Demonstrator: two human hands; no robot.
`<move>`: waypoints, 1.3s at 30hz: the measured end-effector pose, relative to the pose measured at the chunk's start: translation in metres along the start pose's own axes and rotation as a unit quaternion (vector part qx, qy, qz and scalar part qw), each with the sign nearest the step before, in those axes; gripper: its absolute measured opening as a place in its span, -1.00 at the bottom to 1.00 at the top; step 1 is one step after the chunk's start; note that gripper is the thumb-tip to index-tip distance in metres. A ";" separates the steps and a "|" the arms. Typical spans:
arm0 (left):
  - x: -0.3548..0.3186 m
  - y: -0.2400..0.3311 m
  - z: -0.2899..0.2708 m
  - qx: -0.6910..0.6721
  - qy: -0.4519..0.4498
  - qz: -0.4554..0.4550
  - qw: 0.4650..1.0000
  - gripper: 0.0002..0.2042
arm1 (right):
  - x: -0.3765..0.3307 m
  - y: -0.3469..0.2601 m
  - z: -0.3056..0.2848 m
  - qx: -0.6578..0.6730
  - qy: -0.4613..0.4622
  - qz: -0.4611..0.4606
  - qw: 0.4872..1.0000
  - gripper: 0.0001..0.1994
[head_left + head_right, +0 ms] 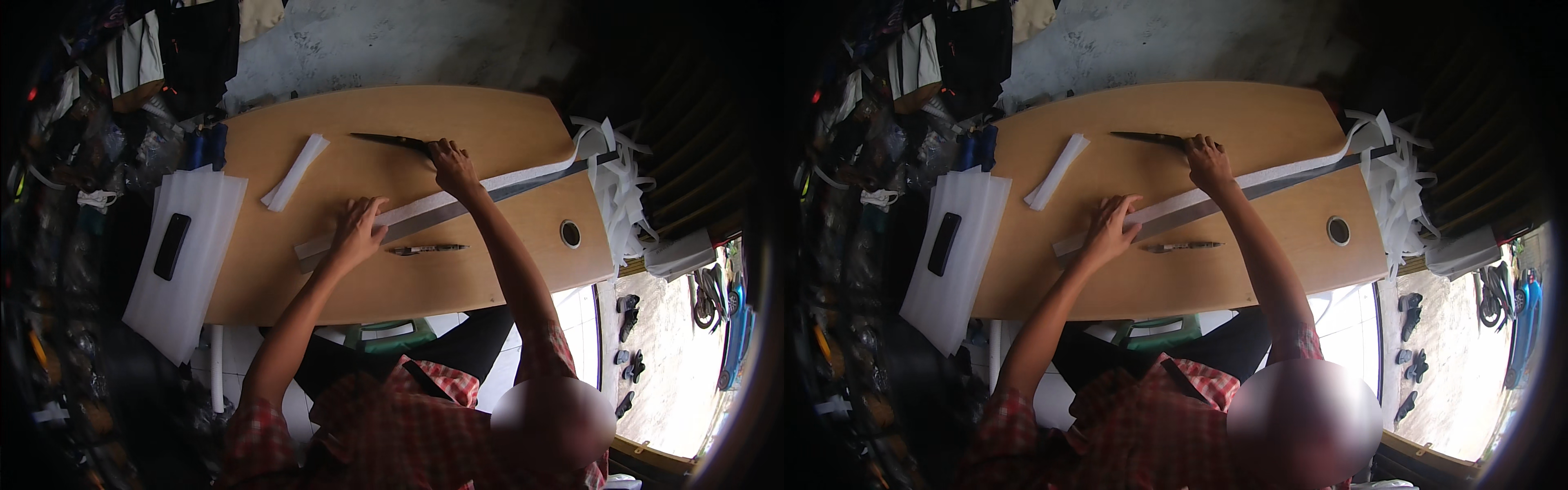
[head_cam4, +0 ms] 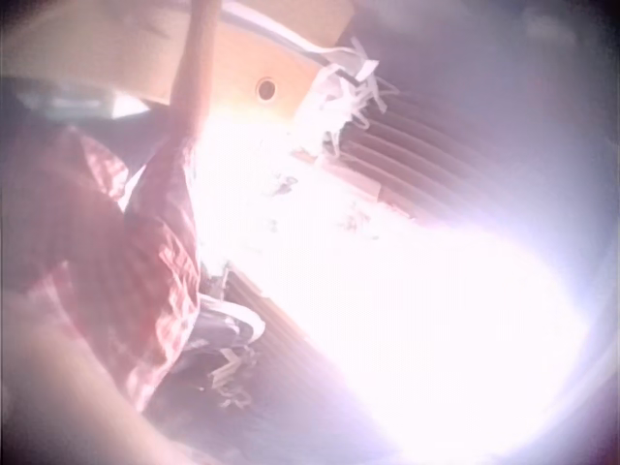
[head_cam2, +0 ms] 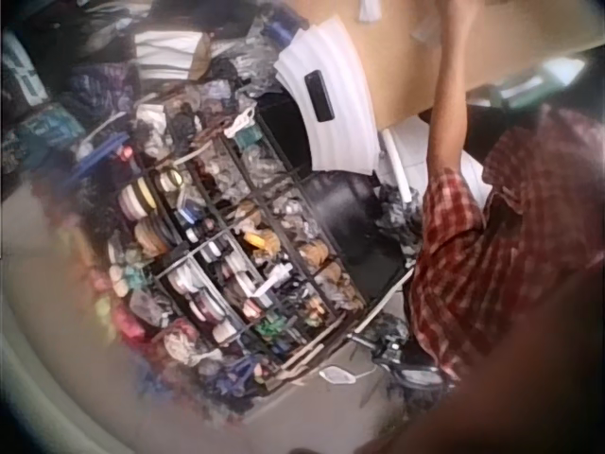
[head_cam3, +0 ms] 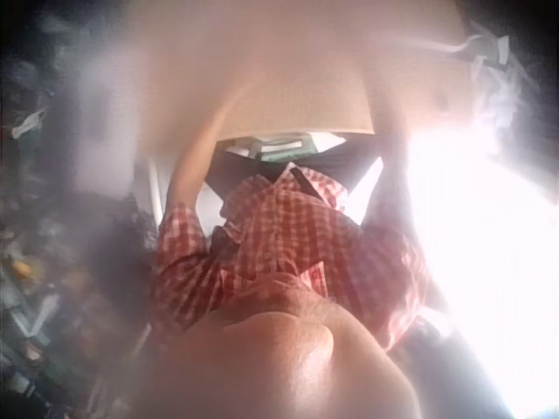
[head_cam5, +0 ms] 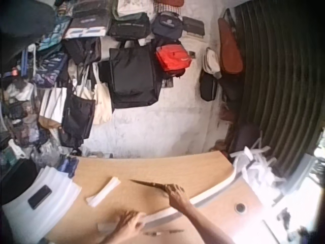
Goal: The person measures and cuts a long white foam strip into shorter segments using a metal ruler, a pen, and scissors. The person repeatedly marks the strip at regular intervals and cuts along the marks, stacking the cut pieces on the table.
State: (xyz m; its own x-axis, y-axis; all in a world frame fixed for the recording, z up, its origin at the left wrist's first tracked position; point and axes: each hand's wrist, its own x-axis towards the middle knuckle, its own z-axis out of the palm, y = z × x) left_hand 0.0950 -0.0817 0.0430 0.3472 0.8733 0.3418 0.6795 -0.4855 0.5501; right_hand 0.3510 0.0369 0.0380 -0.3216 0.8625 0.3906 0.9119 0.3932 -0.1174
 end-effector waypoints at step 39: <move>0.030 0.003 -0.060 -0.373 -0.145 -0.189 0.897 -0.70 | -0.224 -0.074 -0.129 0.541 -0.226 0.164 0.793 -0.06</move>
State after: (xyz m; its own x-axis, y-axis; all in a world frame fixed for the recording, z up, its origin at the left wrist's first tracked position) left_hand 0.0687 -0.0599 0.1010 0.4099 0.9030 -0.1289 0.1997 0.0490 0.9786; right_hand 0.3886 -0.2263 0.0775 -0.3940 0.9047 -0.1620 0.2915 -0.0442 -0.9555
